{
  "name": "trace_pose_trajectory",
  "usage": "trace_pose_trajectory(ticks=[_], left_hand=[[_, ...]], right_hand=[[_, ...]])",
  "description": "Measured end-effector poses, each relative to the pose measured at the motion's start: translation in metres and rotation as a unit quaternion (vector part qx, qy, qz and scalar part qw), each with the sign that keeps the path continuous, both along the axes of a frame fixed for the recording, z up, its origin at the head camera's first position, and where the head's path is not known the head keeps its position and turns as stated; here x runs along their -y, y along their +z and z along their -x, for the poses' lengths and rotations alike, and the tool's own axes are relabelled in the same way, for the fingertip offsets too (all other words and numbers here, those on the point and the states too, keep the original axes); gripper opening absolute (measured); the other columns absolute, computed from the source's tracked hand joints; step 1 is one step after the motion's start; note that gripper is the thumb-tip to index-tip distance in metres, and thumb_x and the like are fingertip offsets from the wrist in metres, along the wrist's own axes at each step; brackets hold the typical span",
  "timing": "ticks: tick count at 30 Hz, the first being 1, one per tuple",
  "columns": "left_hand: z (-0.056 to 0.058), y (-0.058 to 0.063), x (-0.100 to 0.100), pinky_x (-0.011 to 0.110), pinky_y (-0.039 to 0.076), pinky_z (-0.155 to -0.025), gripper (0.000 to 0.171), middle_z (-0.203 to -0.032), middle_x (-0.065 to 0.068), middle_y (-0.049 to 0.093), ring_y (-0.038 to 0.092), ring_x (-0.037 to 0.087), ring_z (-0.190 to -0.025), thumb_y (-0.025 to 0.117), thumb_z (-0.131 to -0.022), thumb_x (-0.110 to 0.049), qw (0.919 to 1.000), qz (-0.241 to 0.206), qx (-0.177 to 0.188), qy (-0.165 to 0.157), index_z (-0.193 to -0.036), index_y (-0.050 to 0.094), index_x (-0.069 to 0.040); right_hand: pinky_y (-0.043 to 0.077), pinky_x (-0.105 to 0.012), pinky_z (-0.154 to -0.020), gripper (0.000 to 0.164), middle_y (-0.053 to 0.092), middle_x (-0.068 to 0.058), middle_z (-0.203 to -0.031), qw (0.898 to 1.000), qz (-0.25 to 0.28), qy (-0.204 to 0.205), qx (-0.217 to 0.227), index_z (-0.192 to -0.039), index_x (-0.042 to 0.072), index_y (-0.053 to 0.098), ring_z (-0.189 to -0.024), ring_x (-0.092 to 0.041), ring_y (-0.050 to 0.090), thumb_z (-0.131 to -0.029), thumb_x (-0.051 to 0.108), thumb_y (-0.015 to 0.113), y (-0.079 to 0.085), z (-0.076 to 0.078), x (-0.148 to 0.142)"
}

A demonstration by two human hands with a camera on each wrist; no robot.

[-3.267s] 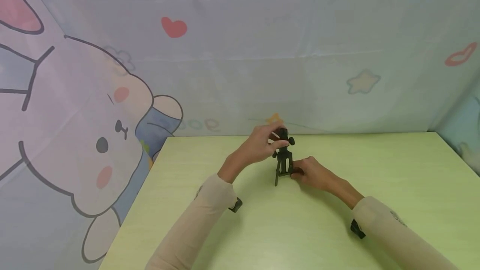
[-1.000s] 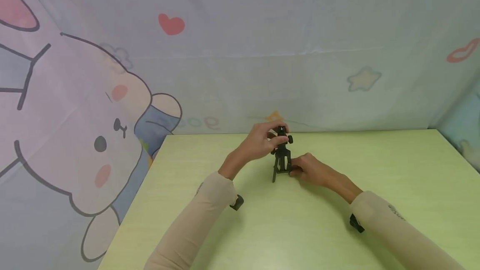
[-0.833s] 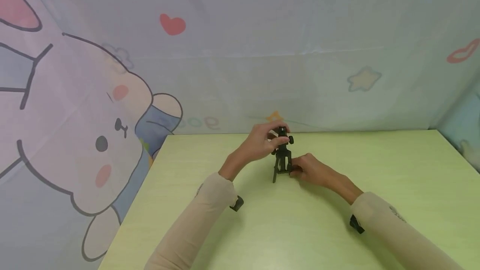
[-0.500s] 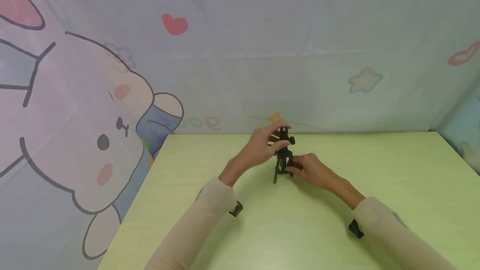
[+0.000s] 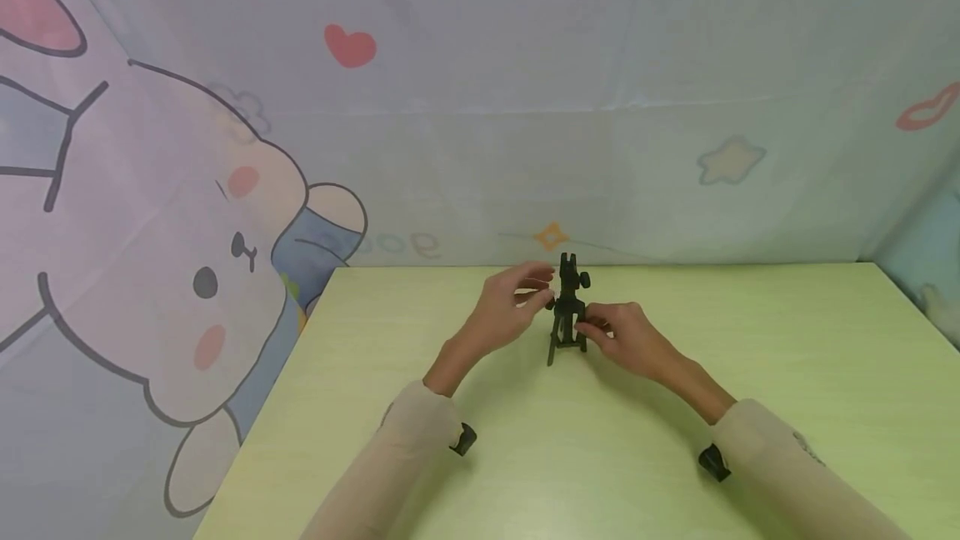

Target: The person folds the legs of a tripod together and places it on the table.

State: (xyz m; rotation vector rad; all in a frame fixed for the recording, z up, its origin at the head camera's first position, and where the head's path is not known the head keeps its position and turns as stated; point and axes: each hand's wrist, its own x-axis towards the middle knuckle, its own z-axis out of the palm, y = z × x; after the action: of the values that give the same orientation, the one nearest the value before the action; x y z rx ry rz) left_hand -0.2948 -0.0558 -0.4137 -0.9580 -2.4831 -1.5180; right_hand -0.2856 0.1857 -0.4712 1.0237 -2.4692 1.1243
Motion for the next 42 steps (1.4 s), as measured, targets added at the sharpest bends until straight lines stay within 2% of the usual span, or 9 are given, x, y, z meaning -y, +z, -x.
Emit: trace_pose_trajectory(ticks=[4, 8, 12, 16, 21, 28, 36, 42], left_hand=[[-0.004, -0.015, 0.007, 0.027, 0.055, -0.096, 0.034, -0.130, 0.013, 0.066, 0.066, 0.024, -0.118, 0.063, -0.106, -0.013, 0.9989, -0.005, 0.039, 0.026, -0.138, 0.060, -0.003], [-0.008, -0.035, 0.010, 0.032, 0.056, -0.093, 0.031, -0.129, 0.013, 0.067, 0.067, 0.026, -0.116, 0.062, -0.107, -0.017, 0.9951, 0.044, 0.080, 0.037, -0.134, 0.063, -0.003], [-0.011, -0.051, 0.009, 0.031, 0.057, -0.091, 0.025, -0.124, 0.010, 0.071, 0.070, 0.026, -0.112, 0.064, -0.105, -0.015, 0.9911, 0.097, 0.091, 0.007, -0.126, 0.069, -0.003], [-0.010, -0.061, 0.006, 0.027, 0.058, -0.088, 0.022, -0.120, 0.011, 0.072, 0.072, 0.027, -0.109, 0.067, -0.102, -0.008, 0.9910, 0.110, 0.071, -0.027, -0.123, 0.071, -0.001], [-0.007, -0.067, 0.004, 0.025, 0.058, -0.087, 0.019, -0.114, 0.011, 0.074, 0.074, 0.026, -0.104, 0.070, -0.099, -0.002, 0.9922, 0.114, 0.043, -0.029, -0.118, 0.073, 0.000], [-0.001, -0.070, 0.003, 0.025, 0.057, -0.086, 0.018, -0.108, 0.010, 0.077, 0.075, 0.020, -0.098, 0.076, -0.096, -0.006, 0.9927, 0.119, 0.008, -0.016, -0.113, 0.077, -0.001], [0.003, -0.071, 0.002, 0.028, 0.057, -0.089, 0.020, -0.106, 0.007, 0.078, 0.076, 0.018, -0.097, 0.079, -0.094, -0.010, 0.9922, 0.124, 0.010, -0.005, -0.113, 0.079, -0.003], [0.003, -0.074, -0.001, 0.026, 0.057, -0.086, 0.019, -0.104, 0.008, 0.078, 0.076, 0.019, -0.096, 0.079, -0.093, -0.010, 0.9935, 0.113, 0.006, 0.006, -0.111, 0.079, -0.003]], right_hand=[[0.061, -0.031, -0.066, 0.009, 0.074, -0.006, -0.080, 1.000, -0.004, -0.008, 0.011, -0.089, 0.002, 0.072, -0.076, -0.028, 0.076, -0.098, 0.001, 0.071, 0.002, -0.001, 0.000], [0.060, -0.031, -0.067, 0.008, 0.074, -0.007, -0.081, 1.000, -0.004, -0.011, 0.023, -0.091, 0.002, 0.072, -0.077, -0.028, 0.076, -0.098, 0.002, 0.071, 0.003, -0.002, 0.000], [0.061, -0.031, -0.066, 0.006, 0.075, -0.008, -0.082, 1.000, 0.000, -0.012, 0.026, -0.093, 0.001, 0.073, -0.076, -0.028, 0.076, -0.098, 0.001, 0.070, 0.002, -0.002, 0.000], [0.061, -0.029, -0.066, 0.005, 0.076, -0.009, -0.084, 1.000, 0.007, -0.009, 0.025, -0.094, 0.001, 0.073, -0.076, -0.028, 0.076, -0.098, 0.001, 0.070, 0.000, -0.001, 0.002], [0.061, -0.028, -0.065, 0.005, 0.075, -0.012, -0.084, 1.000, 0.019, 0.000, 0.025, -0.093, -0.001, 0.072, -0.075, -0.030, 0.076, -0.098, -0.001, 0.070, 0.001, -0.002, 0.005], [0.059, -0.028, -0.061, 0.006, 0.075, -0.013, -0.083, 0.999, 0.031, -0.008, 0.030, -0.093, -0.002, 0.073, -0.074, -0.031, 0.075, -0.097, -0.003, 0.070, 0.002, -0.004, 0.006], [0.057, -0.027, -0.057, 0.009, 0.073, -0.012, -0.080, 0.998, 0.039, -0.012, 0.050, -0.089, -0.001, 0.072, -0.073, -0.032, 0.075, -0.097, -0.003, 0.070, 0.001, -0.005, 0.008], [0.056, -0.028, -0.056, 0.013, 0.072, -0.012, -0.077, 0.998, 0.042, -0.013, 0.049, -0.085, 0.000, 0.070, -0.072, -0.031, 0.074, -0.098, -0.003, 0.069, 0.000, -0.005, 0.008]])
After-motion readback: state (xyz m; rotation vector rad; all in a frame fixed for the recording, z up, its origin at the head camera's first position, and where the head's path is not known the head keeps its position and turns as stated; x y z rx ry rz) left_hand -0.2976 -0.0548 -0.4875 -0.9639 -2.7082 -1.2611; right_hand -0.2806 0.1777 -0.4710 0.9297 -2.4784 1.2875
